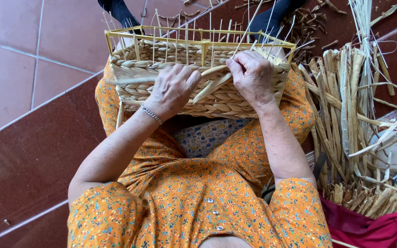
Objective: The person weaves a rectangular basket using dried palm leaves, interlacing the strands through a frame held on their lap. They use shears to trim excess material and continue weaving the sides of the basket.
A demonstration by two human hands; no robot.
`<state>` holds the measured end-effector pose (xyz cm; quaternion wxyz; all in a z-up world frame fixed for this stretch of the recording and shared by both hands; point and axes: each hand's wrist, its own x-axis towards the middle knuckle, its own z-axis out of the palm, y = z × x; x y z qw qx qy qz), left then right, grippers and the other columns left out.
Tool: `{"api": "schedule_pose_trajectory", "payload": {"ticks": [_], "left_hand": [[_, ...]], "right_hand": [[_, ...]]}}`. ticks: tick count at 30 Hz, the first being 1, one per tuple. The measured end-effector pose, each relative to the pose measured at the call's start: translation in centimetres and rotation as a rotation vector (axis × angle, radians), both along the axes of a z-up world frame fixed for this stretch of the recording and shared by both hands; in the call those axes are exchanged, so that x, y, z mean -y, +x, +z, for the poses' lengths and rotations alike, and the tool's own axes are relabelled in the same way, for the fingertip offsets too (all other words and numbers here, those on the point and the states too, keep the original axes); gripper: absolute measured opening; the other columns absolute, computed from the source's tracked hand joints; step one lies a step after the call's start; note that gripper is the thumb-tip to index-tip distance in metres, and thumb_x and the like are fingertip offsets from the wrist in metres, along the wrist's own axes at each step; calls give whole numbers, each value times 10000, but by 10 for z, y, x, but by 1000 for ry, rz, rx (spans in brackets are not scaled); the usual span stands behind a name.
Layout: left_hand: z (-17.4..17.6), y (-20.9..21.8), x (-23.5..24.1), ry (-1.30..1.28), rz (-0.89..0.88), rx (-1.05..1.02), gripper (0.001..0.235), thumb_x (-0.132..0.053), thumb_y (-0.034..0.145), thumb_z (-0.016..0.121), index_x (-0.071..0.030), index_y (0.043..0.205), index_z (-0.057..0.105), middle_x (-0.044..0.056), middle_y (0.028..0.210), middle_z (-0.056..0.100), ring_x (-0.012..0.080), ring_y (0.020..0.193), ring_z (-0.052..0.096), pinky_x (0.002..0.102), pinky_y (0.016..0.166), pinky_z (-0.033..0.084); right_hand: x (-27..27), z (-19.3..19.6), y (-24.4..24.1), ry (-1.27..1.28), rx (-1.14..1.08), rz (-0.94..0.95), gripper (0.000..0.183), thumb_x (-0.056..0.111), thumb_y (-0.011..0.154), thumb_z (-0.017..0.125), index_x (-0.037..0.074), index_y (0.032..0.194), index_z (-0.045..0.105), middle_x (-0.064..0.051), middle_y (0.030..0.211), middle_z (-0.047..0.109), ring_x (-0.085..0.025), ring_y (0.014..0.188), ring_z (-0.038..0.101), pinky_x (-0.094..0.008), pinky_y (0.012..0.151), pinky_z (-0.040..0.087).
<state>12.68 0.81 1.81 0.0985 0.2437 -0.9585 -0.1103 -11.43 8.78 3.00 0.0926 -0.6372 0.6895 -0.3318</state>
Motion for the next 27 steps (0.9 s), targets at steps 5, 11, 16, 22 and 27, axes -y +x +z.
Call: {"api": "schedule_pose_trajectory", "payload": {"ticks": [5,11,16,22,27], "left_hand": [[-11,7,-7,262,87,-322,227,-241,898,744,-100,923,569,53,775,643,238,639,637,390,548,530],[30,48,17,199,364,-109,247,-338,987,815,-187,966,620,22,870,675,221,797,672,393,671,541],[63,60,-10,-321,167,-192,453,-117,866,721,-134,1294,572,136,1225,572,287,1188,530,479,978,450],[32,40,-51,99,59,-45,421,-69,925,610,-3,1340,582,106,1005,642,275,960,652,427,881,534],[47,100,-45,32,260,145,107,-157,971,619,-114,877,593,51,681,623,251,534,645,430,480,510]], "right_hand": [[6,-11,1,-53,-15,-46,194,144,948,809,65,795,721,-35,717,681,-179,667,652,-358,613,503],[7,-10,9,-147,-106,-60,182,158,942,852,70,1024,715,-17,772,690,-149,666,651,-290,563,527],[13,-22,19,-279,-291,-27,171,23,957,763,33,1093,660,-133,964,664,-188,744,682,-241,566,576],[10,-1,8,-114,-69,239,178,8,1048,725,70,1213,701,-80,1141,729,-189,969,735,-297,832,640],[-2,45,-2,237,127,356,332,31,873,777,20,1199,716,-127,1116,727,-214,834,684,-323,731,599]]}}
